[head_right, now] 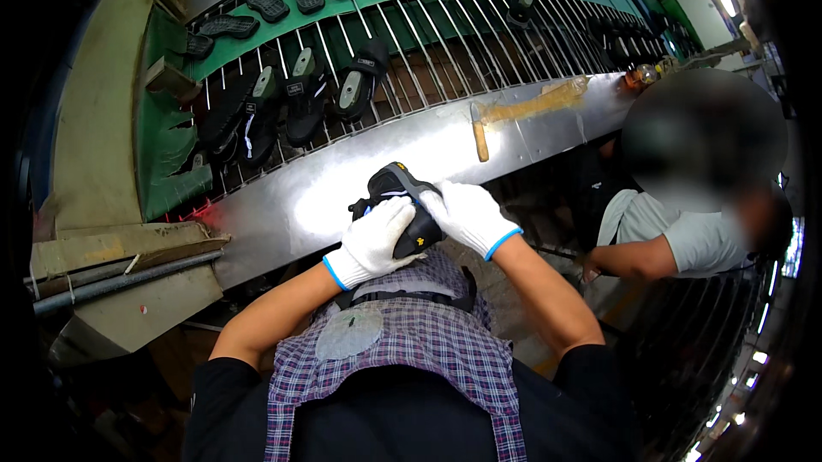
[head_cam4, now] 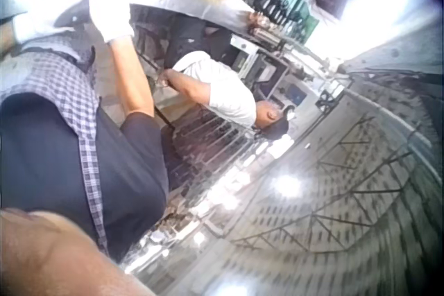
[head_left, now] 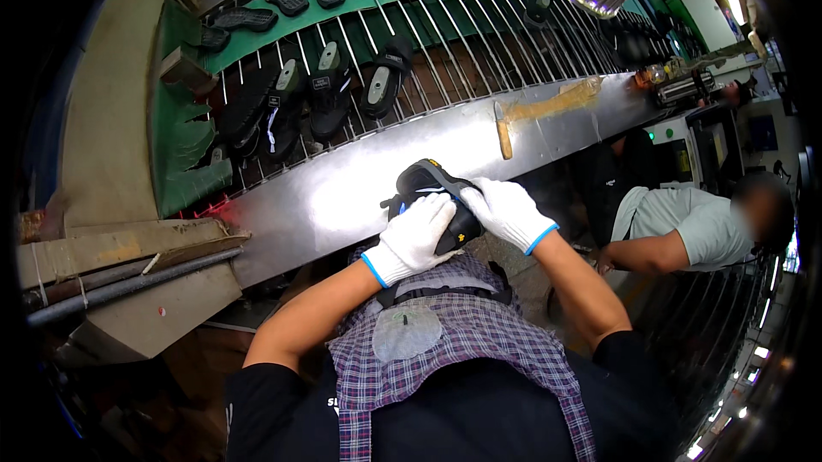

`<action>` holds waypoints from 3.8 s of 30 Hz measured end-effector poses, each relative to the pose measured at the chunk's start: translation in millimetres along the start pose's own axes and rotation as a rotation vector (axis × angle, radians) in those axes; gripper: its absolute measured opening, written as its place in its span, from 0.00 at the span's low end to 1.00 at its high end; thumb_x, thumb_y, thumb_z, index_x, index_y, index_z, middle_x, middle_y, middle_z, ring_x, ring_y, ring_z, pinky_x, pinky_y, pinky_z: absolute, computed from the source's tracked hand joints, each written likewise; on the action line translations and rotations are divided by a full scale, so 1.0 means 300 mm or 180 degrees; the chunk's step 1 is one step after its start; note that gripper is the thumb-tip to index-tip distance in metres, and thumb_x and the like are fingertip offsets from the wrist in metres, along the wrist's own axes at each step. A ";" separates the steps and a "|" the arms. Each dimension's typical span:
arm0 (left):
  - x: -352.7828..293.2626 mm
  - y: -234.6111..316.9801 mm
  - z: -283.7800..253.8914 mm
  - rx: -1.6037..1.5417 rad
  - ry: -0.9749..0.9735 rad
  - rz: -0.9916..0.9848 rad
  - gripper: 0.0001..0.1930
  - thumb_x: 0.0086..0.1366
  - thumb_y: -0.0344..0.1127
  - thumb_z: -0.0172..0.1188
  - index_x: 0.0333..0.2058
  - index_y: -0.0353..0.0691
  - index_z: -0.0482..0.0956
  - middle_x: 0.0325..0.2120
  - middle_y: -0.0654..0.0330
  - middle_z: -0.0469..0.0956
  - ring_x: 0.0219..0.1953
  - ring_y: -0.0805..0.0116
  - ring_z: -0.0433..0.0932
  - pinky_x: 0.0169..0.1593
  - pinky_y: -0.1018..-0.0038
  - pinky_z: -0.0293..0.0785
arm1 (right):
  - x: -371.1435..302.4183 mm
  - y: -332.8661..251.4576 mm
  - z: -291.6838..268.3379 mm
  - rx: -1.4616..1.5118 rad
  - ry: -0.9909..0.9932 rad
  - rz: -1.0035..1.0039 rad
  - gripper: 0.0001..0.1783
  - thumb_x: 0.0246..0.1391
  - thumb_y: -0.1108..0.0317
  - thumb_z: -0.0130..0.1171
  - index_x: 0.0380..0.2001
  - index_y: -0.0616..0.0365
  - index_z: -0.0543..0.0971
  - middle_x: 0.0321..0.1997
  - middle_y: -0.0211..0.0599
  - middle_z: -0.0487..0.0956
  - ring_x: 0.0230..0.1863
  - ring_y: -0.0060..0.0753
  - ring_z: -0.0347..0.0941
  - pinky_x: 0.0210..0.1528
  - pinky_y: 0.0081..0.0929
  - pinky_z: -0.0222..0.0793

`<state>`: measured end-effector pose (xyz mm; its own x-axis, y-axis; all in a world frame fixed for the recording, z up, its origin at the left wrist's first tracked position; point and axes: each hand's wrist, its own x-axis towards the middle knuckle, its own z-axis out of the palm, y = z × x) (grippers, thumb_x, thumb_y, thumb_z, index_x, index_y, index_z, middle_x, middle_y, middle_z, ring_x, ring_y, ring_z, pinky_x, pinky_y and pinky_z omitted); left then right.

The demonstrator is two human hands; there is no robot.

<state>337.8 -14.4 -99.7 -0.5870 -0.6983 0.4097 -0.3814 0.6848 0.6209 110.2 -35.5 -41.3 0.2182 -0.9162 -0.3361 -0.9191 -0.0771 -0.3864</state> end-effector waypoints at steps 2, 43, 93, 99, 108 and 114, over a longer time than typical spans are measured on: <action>-0.002 -0.003 -0.017 -0.0142 -0.0100 0.0111 0.42 0.47 0.46 0.83 0.55 0.27 0.76 0.52 0.39 0.79 0.54 0.39 0.82 0.59 0.57 0.80 | 0.004 -0.042 -0.049 -0.0331 -0.0416 -0.0019 0.28 0.71 0.47 0.50 0.44 0.64 0.84 0.32 0.60 0.85 0.38 0.64 0.84 0.44 0.54 0.79; -0.419 -0.963 -0.467 0.0006 0.2333 -0.4042 0.53 0.57 0.51 0.77 0.73 0.33 0.59 0.67 0.36 0.70 0.69 0.38 0.70 0.71 0.55 0.67 | 0.302 0.378 0.072 0.2952 -0.0257 0.1040 0.23 0.71 0.58 0.60 0.63 0.57 0.78 0.48 0.34 0.84 0.45 0.30 0.81 0.45 0.31 0.79; -0.323 -0.914 -0.495 0.0201 0.2796 -0.3999 0.52 0.50 0.54 0.80 0.68 0.35 0.65 0.62 0.37 0.74 0.63 0.39 0.76 0.67 0.54 0.72 | 0.193 0.075 0.317 0.0622 -0.1123 0.0194 0.35 0.70 0.50 0.58 0.69 0.65 0.72 0.63 0.53 0.81 0.60 0.39 0.80 0.65 0.33 0.74; -0.368 -0.948 -0.626 -0.1043 0.3294 -0.3836 0.47 0.49 0.55 0.82 0.61 0.32 0.74 0.53 0.42 0.83 0.55 0.46 0.83 0.60 0.59 0.78 | 0.258 0.188 0.259 0.0406 -0.1078 0.0111 0.33 0.70 0.50 0.59 0.68 0.62 0.74 0.60 0.48 0.83 0.56 0.35 0.81 0.62 0.32 0.75; -0.286 -0.360 -0.940 0.0119 0.0896 -0.2986 0.51 0.45 0.63 0.79 0.62 0.36 0.75 0.51 0.45 0.85 0.56 0.47 0.84 0.61 0.60 0.78 | 0.465 -0.495 0.061 0.2303 -0.0685 -0.1499 0.51 0.59 0.57 0.74 0.78 0.58 0.59 0.76 0.53 0.68 0.75 0.49 0.67 0.77 0.43 0.63; -0.095 -0.258 -0.732 0.0542 -0.1323 -0.2585 0.50 0.46 0.67 0.76 0.60 0.37 0.75 0.47 0.41 0.85 0.51 0.42 0.85 0.57 0.58 0.79 | 0.535 -0.609 0.136 0.1897 -0.0752 -0.2274 0.55 0.49 0.51 0.77 0.75 0.57 0.62 0.73 0.48 0.70 0.74 0.46 0.68 0.77 0.42 0.62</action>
<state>541.0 -93.3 -12.7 -0.2903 -0.8689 -0.4009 -0.8680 0.0627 0.4926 326.6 -152.5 -59.5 0.7827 -0.6223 0.0087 -0.2397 -0.3143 -0.9186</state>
